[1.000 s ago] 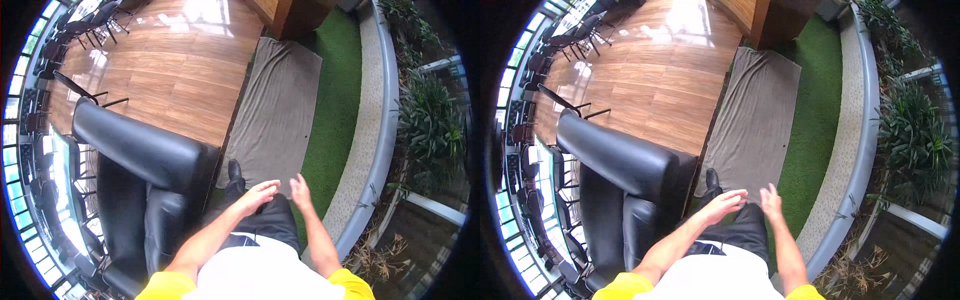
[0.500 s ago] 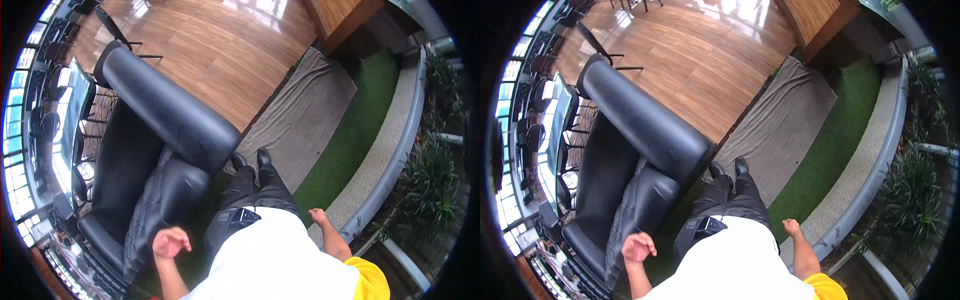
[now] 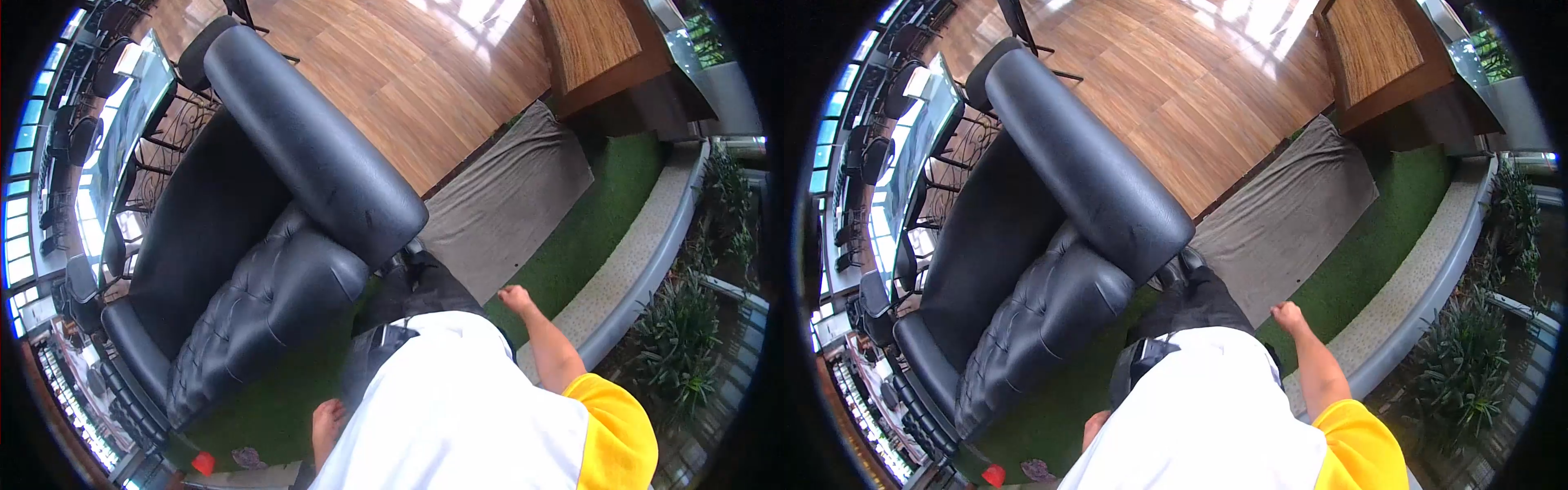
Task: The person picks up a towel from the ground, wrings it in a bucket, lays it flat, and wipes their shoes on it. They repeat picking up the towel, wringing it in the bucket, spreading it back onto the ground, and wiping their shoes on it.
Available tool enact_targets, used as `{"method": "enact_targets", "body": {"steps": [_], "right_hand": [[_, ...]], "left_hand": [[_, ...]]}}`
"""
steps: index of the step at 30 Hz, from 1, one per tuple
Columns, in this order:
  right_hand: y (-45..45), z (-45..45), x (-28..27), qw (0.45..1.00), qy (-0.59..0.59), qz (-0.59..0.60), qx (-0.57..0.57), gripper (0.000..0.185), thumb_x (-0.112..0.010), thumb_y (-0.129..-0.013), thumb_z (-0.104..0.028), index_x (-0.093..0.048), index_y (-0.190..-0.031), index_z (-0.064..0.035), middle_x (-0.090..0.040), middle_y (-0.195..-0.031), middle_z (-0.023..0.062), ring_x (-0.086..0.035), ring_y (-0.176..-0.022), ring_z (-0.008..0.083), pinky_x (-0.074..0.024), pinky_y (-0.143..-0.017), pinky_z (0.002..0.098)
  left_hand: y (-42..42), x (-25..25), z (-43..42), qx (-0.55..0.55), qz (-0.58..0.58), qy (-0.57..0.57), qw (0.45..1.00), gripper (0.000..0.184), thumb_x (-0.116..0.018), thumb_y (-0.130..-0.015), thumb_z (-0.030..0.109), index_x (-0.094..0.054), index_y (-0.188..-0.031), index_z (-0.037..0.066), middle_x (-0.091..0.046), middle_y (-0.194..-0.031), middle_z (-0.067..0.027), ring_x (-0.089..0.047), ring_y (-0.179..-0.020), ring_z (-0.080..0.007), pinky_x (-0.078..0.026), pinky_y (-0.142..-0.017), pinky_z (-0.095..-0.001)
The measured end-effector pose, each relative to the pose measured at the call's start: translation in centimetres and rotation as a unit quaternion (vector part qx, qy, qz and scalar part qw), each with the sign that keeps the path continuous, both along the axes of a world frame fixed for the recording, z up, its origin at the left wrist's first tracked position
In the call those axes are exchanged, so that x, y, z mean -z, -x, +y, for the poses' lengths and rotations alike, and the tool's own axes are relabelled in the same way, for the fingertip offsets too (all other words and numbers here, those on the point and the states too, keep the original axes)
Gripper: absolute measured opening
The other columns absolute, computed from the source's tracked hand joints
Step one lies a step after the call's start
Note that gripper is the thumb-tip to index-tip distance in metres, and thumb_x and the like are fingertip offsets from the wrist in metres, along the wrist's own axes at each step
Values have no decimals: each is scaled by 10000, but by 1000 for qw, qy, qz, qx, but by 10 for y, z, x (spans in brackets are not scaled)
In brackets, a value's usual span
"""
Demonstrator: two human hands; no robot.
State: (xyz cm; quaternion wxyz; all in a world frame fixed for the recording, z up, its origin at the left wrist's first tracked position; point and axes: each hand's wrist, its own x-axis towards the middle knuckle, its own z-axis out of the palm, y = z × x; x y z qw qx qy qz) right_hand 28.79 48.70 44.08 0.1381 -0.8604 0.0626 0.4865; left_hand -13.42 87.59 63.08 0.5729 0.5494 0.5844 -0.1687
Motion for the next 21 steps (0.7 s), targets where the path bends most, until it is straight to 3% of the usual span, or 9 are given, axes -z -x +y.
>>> {"method": "enact_targets", "body": {"steps": [3,5,6,8,11,14,17,20,21], "right_hand": [[-20,0,-12,1000,14,-21,10,357,-571,-814,-338,-653,-1031,-67,-654,-993,157,-619,-960,286,-470,-858,361],[-34,-6,-21,999,26,-16,-23,365,-580,-818,-337,-646,-1046,-59,-663,-977,150,-619,-969,273,-463,-863,350],[-38,-10,-25,999,40,-20,-5,352,-585,-824,-321,-648,-1027,-39,-669,-876,138,-643,-822,245,-494,-755,349],[-46,-45,-3,999,13,6,41,306,-585,-833,-297,-646,-926,-12,-614,-715,85,-581,-600,192,-468,-563,338],[-55,-96,34,995,-11,7,98,257,-581,-840,-269,-619,-820,-16,-517,-628,30,-461,-482,136,-368,-436,308],[-59,-60,-21,979,-39,67,187,228,-579,-843,-252,-600,-815,-27,-499,-619,11,-446,-482,129,-345,-421,301],[-53,-59,-16,983,-60,73,159,239,-584,-844,-254,-611,-898,-22,-525,-644,20,-468,-505,126,-369,-427,296],[-67,-51,-13,996,1,81,40,286,-585,-846,-272,-627,-998,-33,-559,-685,25,-507,-545,127,-407,-473,282],[-77,-44,-10,996,-10,71,44,277,-582,-849,-269,-628,-992,-36,-550,-675,24,-499,-536,125,-402,-471,282]], "left_hand": [[13,32,9,25,20,57,998,243,-564,-841,197,-564,-1013,24,-580,-950,-117,-568,-843,-250,-511,-713,-430],[28,55,1,-146,66,103,982,242,-549,-841,207,-562,-1001,26,-573,-952,-117,-563,-858,-257,-508,-716,-431],[29,58,-3,-289,92,113,946,233,-539,-839,205,-562,-987,27,-569,-946,-115,-562,-859,-260,-507,-713,-431],[6,48,-12,-332,129,77,931,173,-527,-837,171,-565,-943,41,-570,-865,-90,-569,-784,-224,-505,-662,-394],[26,72,-29,-334,104,105,931,174,-518,-839,148,-574,-969,47,-579,-803,-69,-568,-707,-194,-494,-607,-353],[33,99,-42,-304,81,108,943,198,-522,-847,140,-579,-1014,53,-590,-771,-53,-565,-654,-174,-487,-575,-323],[-7,94,-32,-269,92,112,952,256,-492,-850,115,-556,-1087,39,-585,-896,-70,-577,-771,-200,-505,-663,-359],[-29,88,-30,-335,72,54,938,263,-486,-855,120,-556,-1098,46,-597,-932,-78,-585,-791,-205,-505,-664,-364],[-30,83,-34,-380,65,28,922,279,-546,-846,184,-582,-1084,44,-609,-838,-90,-582,-689,-192,-518,-621,-345]]}}
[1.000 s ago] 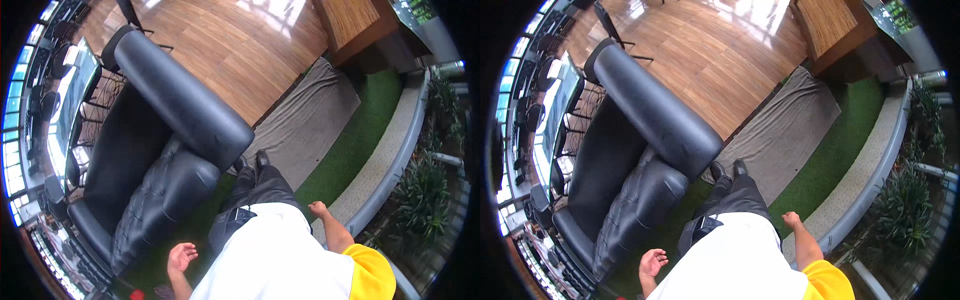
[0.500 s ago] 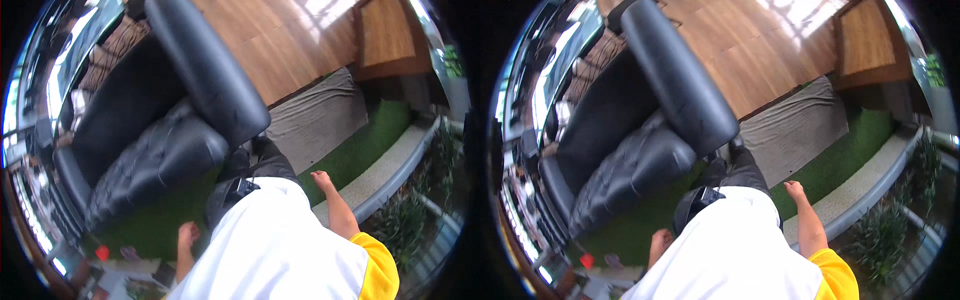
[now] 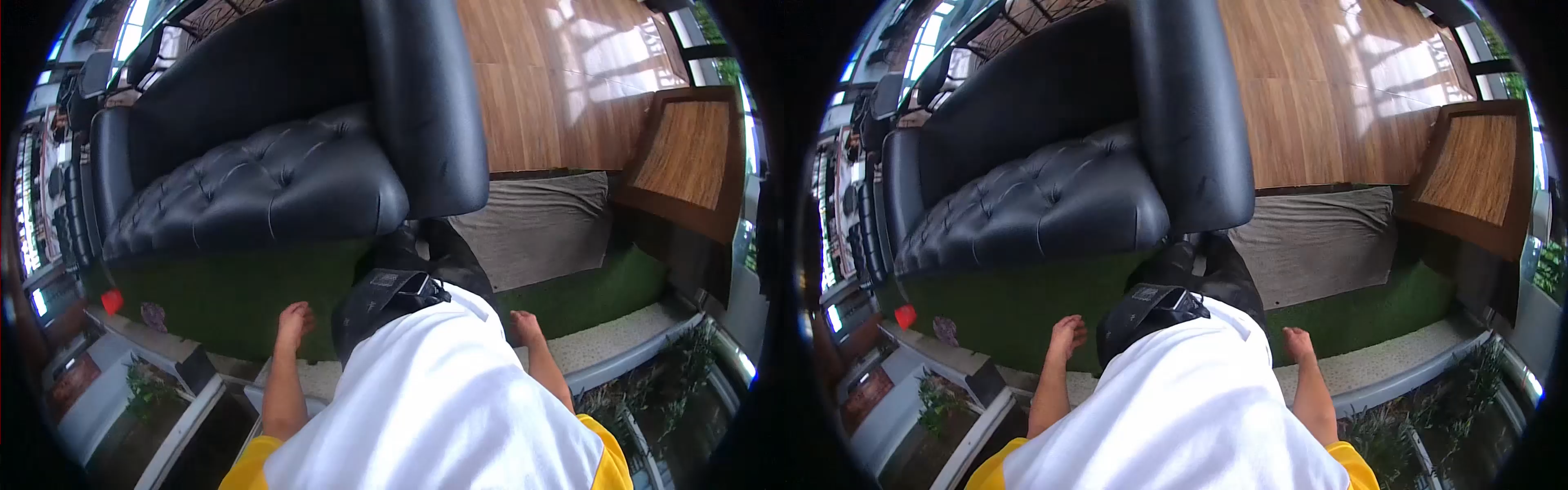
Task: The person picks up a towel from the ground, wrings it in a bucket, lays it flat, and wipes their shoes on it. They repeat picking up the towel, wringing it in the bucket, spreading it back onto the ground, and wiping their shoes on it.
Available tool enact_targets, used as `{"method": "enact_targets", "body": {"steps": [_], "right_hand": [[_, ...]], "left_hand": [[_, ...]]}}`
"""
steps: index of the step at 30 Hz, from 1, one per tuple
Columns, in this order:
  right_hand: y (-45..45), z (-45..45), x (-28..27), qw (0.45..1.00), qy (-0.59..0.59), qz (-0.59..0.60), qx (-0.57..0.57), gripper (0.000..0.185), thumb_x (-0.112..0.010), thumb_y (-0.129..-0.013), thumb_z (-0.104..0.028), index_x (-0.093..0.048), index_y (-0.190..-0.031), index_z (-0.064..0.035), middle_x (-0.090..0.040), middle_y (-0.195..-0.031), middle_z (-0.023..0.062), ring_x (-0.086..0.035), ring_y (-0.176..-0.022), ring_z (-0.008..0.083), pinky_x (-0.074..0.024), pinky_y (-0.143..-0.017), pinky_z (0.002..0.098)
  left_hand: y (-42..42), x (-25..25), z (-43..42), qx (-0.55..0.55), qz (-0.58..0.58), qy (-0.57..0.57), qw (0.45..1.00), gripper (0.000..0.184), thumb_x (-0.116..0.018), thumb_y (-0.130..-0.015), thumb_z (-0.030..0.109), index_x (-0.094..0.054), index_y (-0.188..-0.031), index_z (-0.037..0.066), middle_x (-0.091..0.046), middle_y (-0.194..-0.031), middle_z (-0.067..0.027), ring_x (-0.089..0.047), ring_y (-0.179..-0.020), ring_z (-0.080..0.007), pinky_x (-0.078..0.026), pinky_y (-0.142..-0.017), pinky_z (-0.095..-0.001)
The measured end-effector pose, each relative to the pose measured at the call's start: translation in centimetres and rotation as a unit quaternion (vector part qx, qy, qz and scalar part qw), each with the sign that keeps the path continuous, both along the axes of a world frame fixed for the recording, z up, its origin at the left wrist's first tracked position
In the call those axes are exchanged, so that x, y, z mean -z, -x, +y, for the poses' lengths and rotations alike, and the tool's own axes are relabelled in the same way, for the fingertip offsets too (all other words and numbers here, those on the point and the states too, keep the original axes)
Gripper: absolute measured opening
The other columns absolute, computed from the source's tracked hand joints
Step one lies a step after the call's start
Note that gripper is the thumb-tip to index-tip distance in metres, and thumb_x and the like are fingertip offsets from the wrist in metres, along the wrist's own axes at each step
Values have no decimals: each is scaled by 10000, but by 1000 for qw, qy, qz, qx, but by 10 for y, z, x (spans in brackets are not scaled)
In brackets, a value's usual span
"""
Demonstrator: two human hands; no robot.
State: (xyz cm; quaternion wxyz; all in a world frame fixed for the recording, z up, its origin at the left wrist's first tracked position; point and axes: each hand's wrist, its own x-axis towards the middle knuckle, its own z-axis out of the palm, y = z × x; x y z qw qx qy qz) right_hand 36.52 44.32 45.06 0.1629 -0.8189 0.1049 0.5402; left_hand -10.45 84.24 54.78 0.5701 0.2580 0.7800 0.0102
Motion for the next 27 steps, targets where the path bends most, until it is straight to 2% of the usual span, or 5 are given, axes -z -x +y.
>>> {"method": "enact_targets", "body": {"steps": [3,7,12,18,27], "right_hand": [[-13,-3,-5,999,-13,-16,40,250,-573,-856,-258,-628,-972,-43,-518,-642,17,-473,-508,120,-384,-461,282],[-27,24,-19,998,-19,-44,43,224,-560,-865,-250,-620,-920,-41,-464,-593,0,-435,-480,110,-348,-430,275],[-47,23,-10,998,10,-55,-40,256,-556,-868,-270,-621,-939,-33,-488,-604,7,-460,-509,124,-367,-439,288],[-71,59,-17,995,-9,-80,-64,275,-559,-870,-275,-633,-969,-29,-540,-636,15,-496,-546,137,-398,-470,304],[-15,44,18,991,11,-66,-120,327,-584,-853,-308,-642,-1022,-35,-618,-756,74,-564,-632,166,-465,-587,318]], "left_hand": [[53,35,-29,45,-22,55,997,292,-549,-826,177,-574,-1084,43,-611,-854,-98,-588,-691,-207,-526,-619,-362],[59,52,-49,-17,-24,76,997,264,-523,-812,163,-579,-1042,45,-610,-852,-99,-592,-694,-224,-519,-594,-361],[17,3,-52,-39,-27,44,998,275,-516,-817,173,-549,-1061,51,-601,-906,-111,-594,-741,-236,-522,-619,-371],[37,11,-82,-74,-25,101,992,246,-485,-861,240,-542,-1023,63,-590,-902,-94,-585,-738,-231,-509,-607,-354],[46,23,-37,-14,-42,29,999,258,-547,-829,279,-585,-1002,91,-606,-885,-61,-562,-747,-242,-478,-665,-353]]}}
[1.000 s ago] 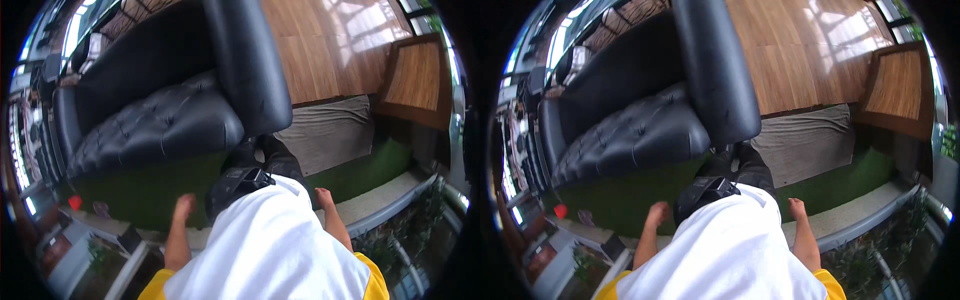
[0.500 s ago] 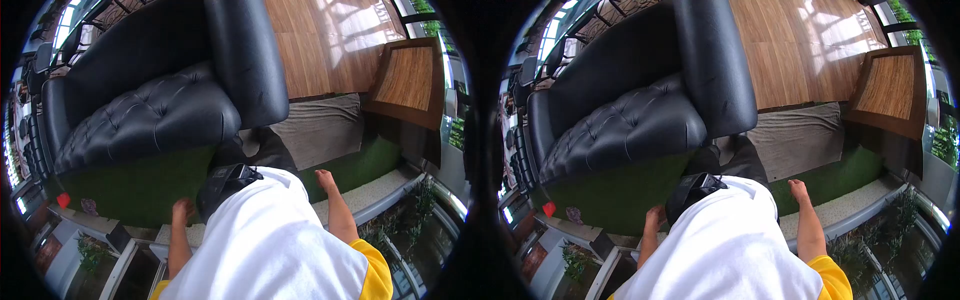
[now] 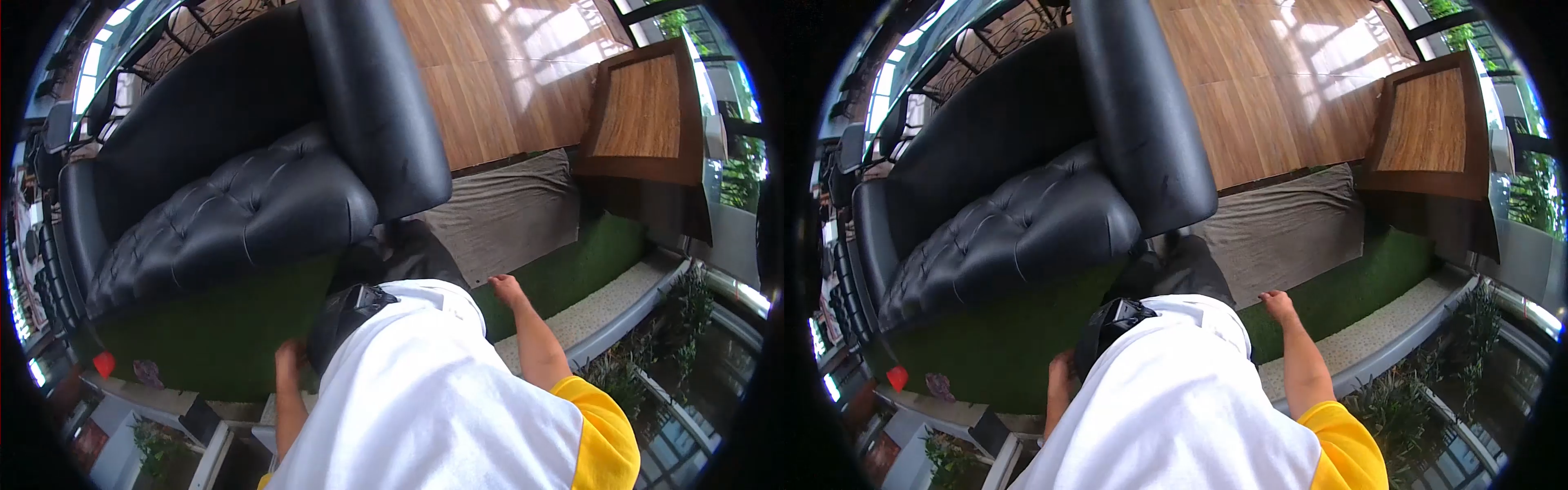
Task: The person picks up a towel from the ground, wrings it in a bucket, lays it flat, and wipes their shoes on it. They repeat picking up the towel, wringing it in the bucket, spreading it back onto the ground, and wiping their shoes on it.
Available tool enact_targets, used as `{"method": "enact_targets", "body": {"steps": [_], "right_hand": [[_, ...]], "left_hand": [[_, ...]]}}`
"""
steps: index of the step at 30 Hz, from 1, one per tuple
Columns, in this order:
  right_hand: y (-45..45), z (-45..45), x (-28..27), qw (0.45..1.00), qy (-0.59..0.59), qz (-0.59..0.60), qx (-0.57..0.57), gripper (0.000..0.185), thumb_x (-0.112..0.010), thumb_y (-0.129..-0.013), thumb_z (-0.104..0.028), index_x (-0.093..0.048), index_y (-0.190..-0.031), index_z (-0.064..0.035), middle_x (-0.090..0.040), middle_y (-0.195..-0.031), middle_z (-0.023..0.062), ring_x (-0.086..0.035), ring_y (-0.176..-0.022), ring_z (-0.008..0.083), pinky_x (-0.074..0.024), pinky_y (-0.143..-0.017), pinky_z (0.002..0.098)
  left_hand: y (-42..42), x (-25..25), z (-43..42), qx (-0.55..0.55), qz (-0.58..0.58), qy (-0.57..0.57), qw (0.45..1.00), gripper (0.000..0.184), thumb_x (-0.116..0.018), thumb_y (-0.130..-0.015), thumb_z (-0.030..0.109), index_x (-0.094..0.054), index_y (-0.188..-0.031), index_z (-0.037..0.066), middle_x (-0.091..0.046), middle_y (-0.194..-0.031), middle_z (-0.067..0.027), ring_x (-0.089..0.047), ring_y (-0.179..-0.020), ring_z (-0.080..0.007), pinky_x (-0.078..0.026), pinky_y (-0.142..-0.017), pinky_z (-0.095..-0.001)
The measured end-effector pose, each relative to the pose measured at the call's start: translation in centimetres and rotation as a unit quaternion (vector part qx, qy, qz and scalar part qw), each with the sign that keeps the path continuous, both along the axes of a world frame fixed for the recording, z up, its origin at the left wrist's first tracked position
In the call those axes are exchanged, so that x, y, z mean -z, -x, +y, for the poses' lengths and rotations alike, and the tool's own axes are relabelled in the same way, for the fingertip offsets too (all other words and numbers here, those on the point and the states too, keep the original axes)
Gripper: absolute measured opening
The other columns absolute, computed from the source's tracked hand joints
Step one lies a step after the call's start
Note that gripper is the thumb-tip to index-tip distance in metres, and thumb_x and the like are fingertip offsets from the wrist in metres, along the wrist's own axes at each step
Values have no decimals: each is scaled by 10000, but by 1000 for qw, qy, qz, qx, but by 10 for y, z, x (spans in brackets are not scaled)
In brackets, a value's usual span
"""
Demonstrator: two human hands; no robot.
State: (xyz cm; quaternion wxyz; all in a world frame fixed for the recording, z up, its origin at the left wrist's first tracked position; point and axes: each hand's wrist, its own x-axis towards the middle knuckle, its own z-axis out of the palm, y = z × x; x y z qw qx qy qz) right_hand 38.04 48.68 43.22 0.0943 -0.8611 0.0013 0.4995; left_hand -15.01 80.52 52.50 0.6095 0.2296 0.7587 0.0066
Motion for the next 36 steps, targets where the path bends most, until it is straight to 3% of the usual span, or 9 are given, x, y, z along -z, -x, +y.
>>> {"method": "enact_targets", "body": {"steps": [3,5,7,9,12,18,21,28,36], "right_hand": [[7,21,-16,1000,-17,6,14,364,-590,-850,-319,-628,-1072,-33,-643,-855,102,-592,-710,185,-485,-653,335],[-2,19,-16,999,-17,-2,32,370,-591,-850,-325,-623,-1082,-38,-641,-884,102,-586,-731,177,-483,-662,331],[-15,27,-40,997,-10,11,73,369,-590,-852,-325,-625,-1070,-30,-637,-880,101,-577,-716,174,-479,-647,328],[-29,16,-39,996,-9,14,93,366,-587,-853,-324,-625,-1060,-24,-631,-867,95,-567,-700,173,-473,-626,326],[-51,-27,-19,994,-17,4,104,358,-584,-855,-319,-624,-1050,-21,-618,-833,82,-556,-676,175,-463,-590,323],[-80,-49,-34,979,-25,-8,204,342,-590,-848,-313,-624,-1043,-34,-601,-788,70,-538,-628,168,-453,-561,305],[-84,-53,-42,978,-2,0,209,355,-595,-840,-328,-625,-1043,-39,-602,-785,71,-537,-620,163,-453,-554,308],[-152,-60,-56,982,4,28,186,395,-579,-847,-356,-602,-1082,-39,-610,-906,83,-575,-713,196,-466,-599,335],[-185,-94,-44,983,0,8,184,401,-570,-850,-372,-599,-1074,-41,-612,-920,94,-588,-729,204,-489,-617,340]], "left_hand": [[6,12,13,6,41,45,998,295,-545,-819,279,-594,-1036,86,-607,-923,-79,-566,-813,-252,-471,-749,-402],[9,16,17,460,55,-115,878,301,-549,-814,265,-591,-1053,86,-602,-948,-88,-566,-823,-256,-471,-759,-426],[-3,12,17,528,10,-169,832,305,-562,-808,257,-590,-1064,94,-601,-956,-86,-566,-824,-256,-472,-763,-440],[-20,9,7,284,-58,-105,951,310,-580,-803,261,-590,-1070,105,-603,-945,-75,-565,-816,-252,-474,-760,-442],[-47,11,1,28,-52,25,998,331,-591,-802,285,-590,-1083,110,-603,-925,-72,-561,-806,-249,-477,-754,-434],[3,146,-49,-57,-130,-1,990,266,-537,-840,262,-598,-1044,102,-592,-875,-73,-535,-791,-192,-457,-704,-414],[-40,141,-25,363,-4,-58,930,220,-555,-835,225,-597,-991,76,-584,-827,-73,-538,-749,-174,-463,-670,-386],[-142,23,-49,-39,-169,43,984,228,-632,-760,243,-606,-891,58,-578,-776,-66,-561,-665,-222,-492,-616,-403],[-167,109,-84,101,-91,64,989,282,-606,-779,281,-626,-979,82,-612,-862,-61,-580,-774,-234,-488,-680,-393]]}}
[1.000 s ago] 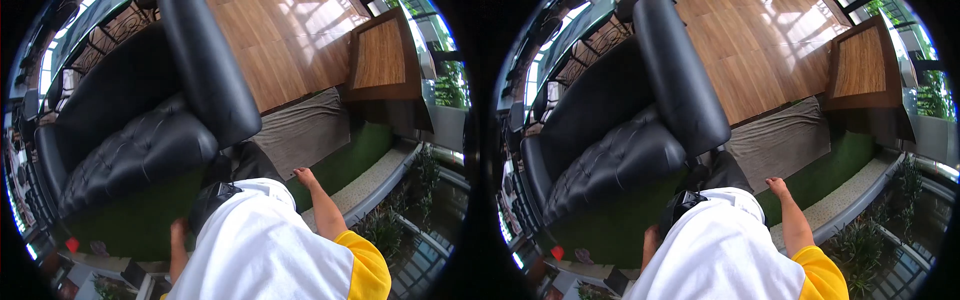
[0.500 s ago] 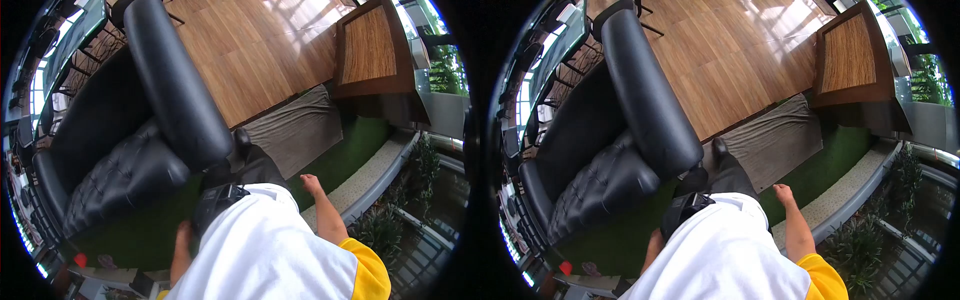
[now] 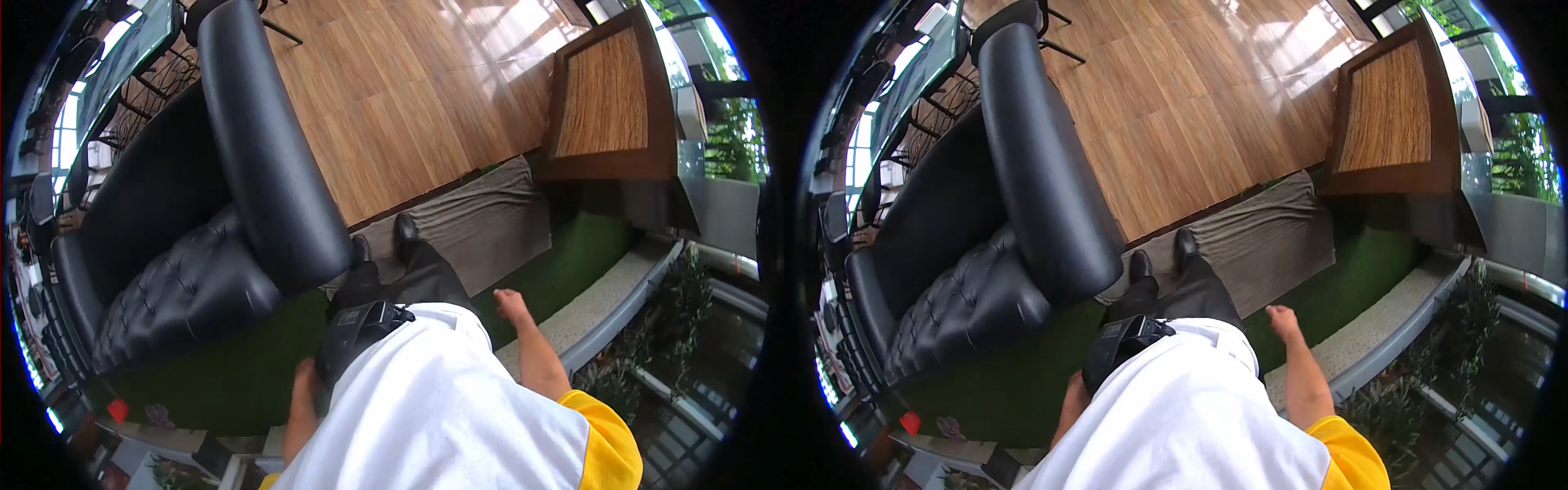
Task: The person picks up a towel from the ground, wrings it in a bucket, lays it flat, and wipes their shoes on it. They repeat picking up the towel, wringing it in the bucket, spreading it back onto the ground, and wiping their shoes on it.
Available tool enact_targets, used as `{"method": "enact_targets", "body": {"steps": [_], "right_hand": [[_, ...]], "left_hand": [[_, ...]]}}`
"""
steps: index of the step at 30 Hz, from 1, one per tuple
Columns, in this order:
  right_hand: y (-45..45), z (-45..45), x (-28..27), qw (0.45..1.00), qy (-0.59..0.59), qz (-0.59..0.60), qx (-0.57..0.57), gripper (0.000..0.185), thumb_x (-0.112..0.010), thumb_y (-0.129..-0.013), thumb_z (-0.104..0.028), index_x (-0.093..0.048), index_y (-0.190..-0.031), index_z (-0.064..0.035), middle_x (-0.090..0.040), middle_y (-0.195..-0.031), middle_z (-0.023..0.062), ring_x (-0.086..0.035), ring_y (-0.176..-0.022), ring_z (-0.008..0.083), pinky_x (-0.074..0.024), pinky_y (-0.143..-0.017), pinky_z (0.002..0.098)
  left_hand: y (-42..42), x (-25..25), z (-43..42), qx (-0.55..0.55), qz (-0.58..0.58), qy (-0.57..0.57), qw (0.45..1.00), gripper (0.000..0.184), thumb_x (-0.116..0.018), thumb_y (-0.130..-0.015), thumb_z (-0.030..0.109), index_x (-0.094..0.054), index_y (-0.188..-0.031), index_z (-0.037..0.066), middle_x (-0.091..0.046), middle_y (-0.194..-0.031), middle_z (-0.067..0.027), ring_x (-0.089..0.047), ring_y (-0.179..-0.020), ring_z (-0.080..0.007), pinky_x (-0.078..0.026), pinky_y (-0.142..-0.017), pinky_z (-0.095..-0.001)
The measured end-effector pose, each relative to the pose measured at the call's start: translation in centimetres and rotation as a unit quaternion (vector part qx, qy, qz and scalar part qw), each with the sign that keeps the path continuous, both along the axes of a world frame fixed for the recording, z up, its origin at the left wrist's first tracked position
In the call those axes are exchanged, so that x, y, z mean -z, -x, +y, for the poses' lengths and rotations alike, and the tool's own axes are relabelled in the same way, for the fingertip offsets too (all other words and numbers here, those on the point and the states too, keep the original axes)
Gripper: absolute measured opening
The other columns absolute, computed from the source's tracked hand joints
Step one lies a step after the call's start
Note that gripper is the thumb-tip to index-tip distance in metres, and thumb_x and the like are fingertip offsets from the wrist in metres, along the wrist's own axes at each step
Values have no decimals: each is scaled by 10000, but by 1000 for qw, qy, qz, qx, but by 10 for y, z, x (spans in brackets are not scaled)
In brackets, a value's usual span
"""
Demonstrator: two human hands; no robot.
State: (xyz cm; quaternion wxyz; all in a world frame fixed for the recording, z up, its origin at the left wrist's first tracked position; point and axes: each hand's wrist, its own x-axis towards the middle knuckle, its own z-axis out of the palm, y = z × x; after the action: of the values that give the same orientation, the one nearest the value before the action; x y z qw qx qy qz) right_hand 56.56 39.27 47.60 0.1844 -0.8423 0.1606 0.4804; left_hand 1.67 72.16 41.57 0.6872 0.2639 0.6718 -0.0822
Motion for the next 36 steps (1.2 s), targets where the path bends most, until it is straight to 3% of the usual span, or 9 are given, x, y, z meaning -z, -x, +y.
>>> {"method": "enact_targets", "body": {"steps": [3,8,13,21,23,25,31,33,36], "right_hand": [[-6,-11,-2,998,14,53,-19,407,-583,-841,-380,-600,-1089,-58,-617,-921,97,-596,-749,213,-498,-630,345],[-47,-18,-17,997,10,60,54,445,-578,-845,-386,-564,-1166,-78,-588,-1060,113,-592,-808,243,-499,-701,378],[-61,-28,-30,996,-2,38,79,468,-579,-843,-394,-544,-1194,-87,-572,-1068,106,-588,-814,242,-497,-722,390],[-114,-83,-28,995,32,37,88,492,-583,-827,-432,-553,-1172,-84,-570,-1034,81,-580,-787,229,-493,-681,381],[-133,-89,-30,996,29,42,79,486,-582,-828,-429,-554,-1166,-81,-570,-1038,87,-581,-803,237,-494,-679,384],[-138,-92,-38,995,30,47,83,483,-585,-827,-425,-556,-1161,-78,-571,-1041,92,-583,-811,241,-496,-679,380],[-152,-104,-24,997,1,50,54,510,-617,-810,-428,-560,-1167,-68,-569,-1105,104,-596,-834,258,-504,-695,352],[-170,-113,-21,997,10,50,64,526,-615,-812,-433,-550,-1178,-61,-560,-1129,107,-597,-854,270,-505,-696,360],[-205,-117,-24,996,16,37,76,546,-610,-817,-431,-532,-1200,-51,-549,-1153,115,-602,-856,278,-506,-690,368]], "left_hand": [[-21,-11,-8,-53,14,20,998,289,-590,-791,277,-629,-1002,83,-618,-873,-59,-586,-802,-238,-486,-696,-390],[-150,-123,-23,-160,9,20,987,250,-544,-824,212,-624,-1004,59,-602,-823,-56,-589,-809,-240,-482,-693,-389],[-115,-42,-40,-58,31,44,997,210,-524,-846,202,-620,-953,48,-590,-774,-75,-590,-770,-233,-479,-670,-378],[-137,-53,-80,-97,66,67,991,210,-533,-858,249,-598,-938,66,-576,-777,-59,-580,-714,-216,-505,-691,-391],[-176,-87,-91,-20,25,-9,999,231,-582,-820,235,-589,-964,54,-591,-806,-94,-589,-717,-241,-513,-704,-386],[-198,-108,-97,248,19,-161,955,259,-623,-780,218,-588,-968,45,-604,-826,-131,-596,-721,-265,-515,-708,-382],[-199,-42,-106,596,-8,-204,777,220,-638,-728,168,-624,-903,36,-636,-830,-160,-610,-699,-298,-487,-644,-403],[-223,-68,-107,352,-8,-167,921,176,-607,-758,177,-629,-896,69,-635,-812,-121,-610,-695,-287,-483,-606,-406],[-244,-59,-127,27,-22,-32,999,181,-533,-820,230,-638,-906,110,-626,-832,-72,-604,-709,-257,-479,-603,-393]]}}
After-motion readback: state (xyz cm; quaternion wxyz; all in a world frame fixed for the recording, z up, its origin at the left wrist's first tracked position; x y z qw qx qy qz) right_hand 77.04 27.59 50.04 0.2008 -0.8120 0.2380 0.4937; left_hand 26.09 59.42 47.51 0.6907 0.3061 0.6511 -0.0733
